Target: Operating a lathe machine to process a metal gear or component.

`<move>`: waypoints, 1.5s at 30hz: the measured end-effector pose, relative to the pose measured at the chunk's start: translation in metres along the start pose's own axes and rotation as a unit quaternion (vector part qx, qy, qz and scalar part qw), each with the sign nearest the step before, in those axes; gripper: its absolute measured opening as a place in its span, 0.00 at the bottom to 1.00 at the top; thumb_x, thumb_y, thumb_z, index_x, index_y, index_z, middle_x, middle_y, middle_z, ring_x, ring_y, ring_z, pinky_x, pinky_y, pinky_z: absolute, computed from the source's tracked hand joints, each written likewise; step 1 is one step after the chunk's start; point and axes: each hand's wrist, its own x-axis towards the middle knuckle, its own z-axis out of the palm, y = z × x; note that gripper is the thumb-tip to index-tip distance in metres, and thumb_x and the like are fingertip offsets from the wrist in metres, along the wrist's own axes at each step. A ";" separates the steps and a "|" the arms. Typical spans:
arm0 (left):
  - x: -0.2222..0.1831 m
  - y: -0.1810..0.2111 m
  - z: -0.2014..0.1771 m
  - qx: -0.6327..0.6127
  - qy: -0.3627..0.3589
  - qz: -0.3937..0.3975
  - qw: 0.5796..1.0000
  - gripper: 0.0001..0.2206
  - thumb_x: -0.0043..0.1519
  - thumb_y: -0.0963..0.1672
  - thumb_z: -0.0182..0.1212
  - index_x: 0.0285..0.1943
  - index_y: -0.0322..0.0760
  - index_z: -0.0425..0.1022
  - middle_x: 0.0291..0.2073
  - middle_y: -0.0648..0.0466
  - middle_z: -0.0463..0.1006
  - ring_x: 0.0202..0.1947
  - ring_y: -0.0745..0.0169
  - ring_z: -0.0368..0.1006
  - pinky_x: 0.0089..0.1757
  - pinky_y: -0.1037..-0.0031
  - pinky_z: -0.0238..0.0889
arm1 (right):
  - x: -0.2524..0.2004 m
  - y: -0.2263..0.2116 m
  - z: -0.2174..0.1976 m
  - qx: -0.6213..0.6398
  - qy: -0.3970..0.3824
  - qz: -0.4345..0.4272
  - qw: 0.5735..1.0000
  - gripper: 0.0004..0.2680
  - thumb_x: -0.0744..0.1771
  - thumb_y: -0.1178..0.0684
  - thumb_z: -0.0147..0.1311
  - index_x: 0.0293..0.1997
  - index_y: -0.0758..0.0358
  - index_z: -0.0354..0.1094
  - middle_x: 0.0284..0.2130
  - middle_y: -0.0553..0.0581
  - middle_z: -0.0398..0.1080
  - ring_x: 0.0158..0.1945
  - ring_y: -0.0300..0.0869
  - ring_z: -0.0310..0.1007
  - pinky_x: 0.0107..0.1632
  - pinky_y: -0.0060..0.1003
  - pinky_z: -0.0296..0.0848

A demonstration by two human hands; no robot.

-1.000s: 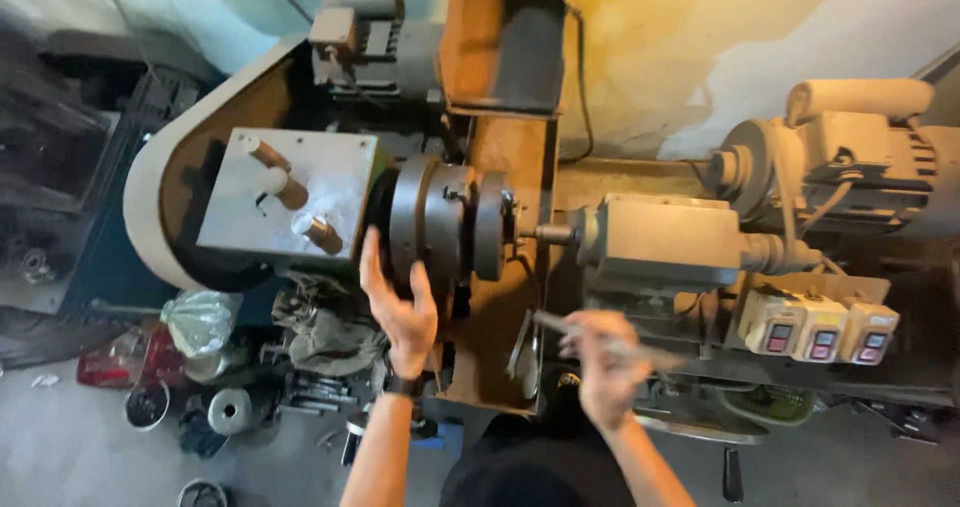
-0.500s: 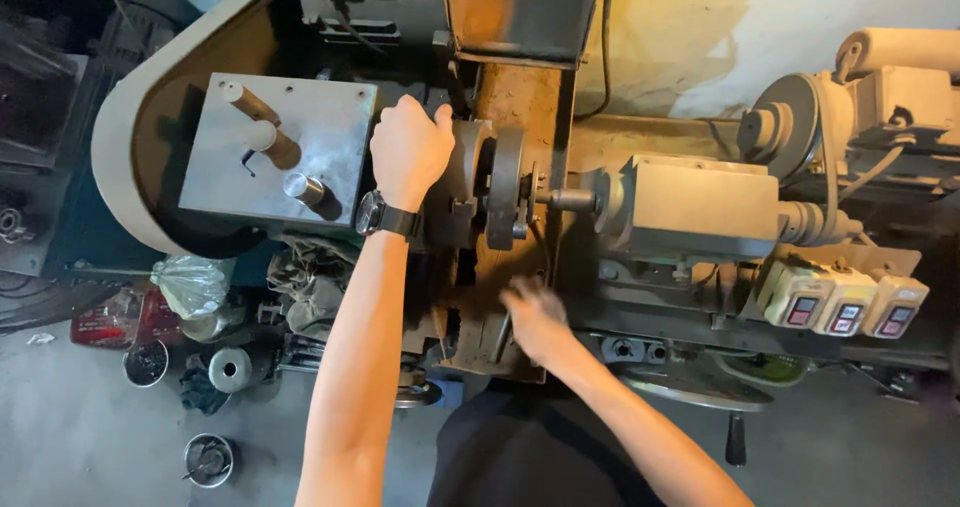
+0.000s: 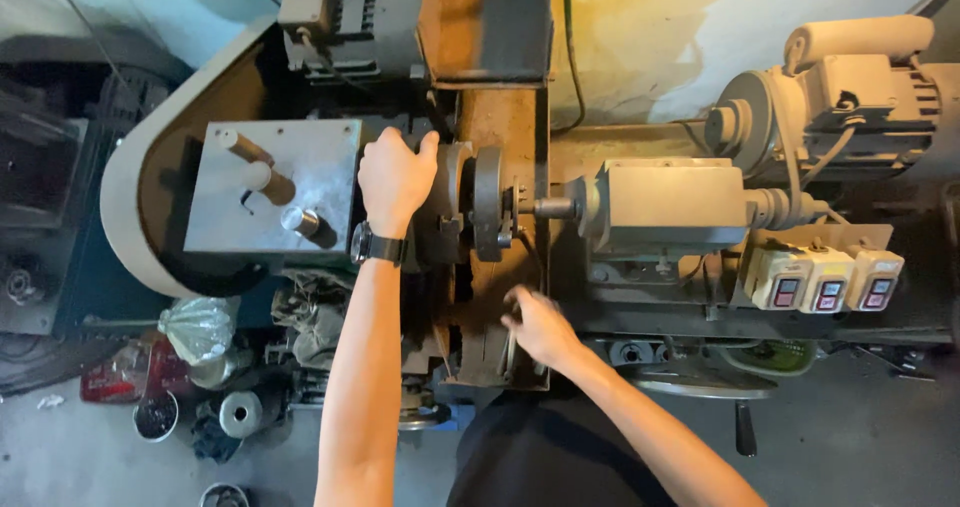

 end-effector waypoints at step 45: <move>0.009 -0.017 0.021 0.016 0.016 0.004 1.000 0.22 0.60 0.52 0.64 0.48 0.26 0.78 0.37 0.30 0.80 0.39 0.29 0.77 0.42 0.50 0.72 | 0.066 0.042 0.039 0.707 0.199 0.117 0.669 0.06 0.66 0.58 0.61 0.43 0.69 0.71 0.30 0.55 0.74 0.27 0.37 0.66 0.30 0.32 0.64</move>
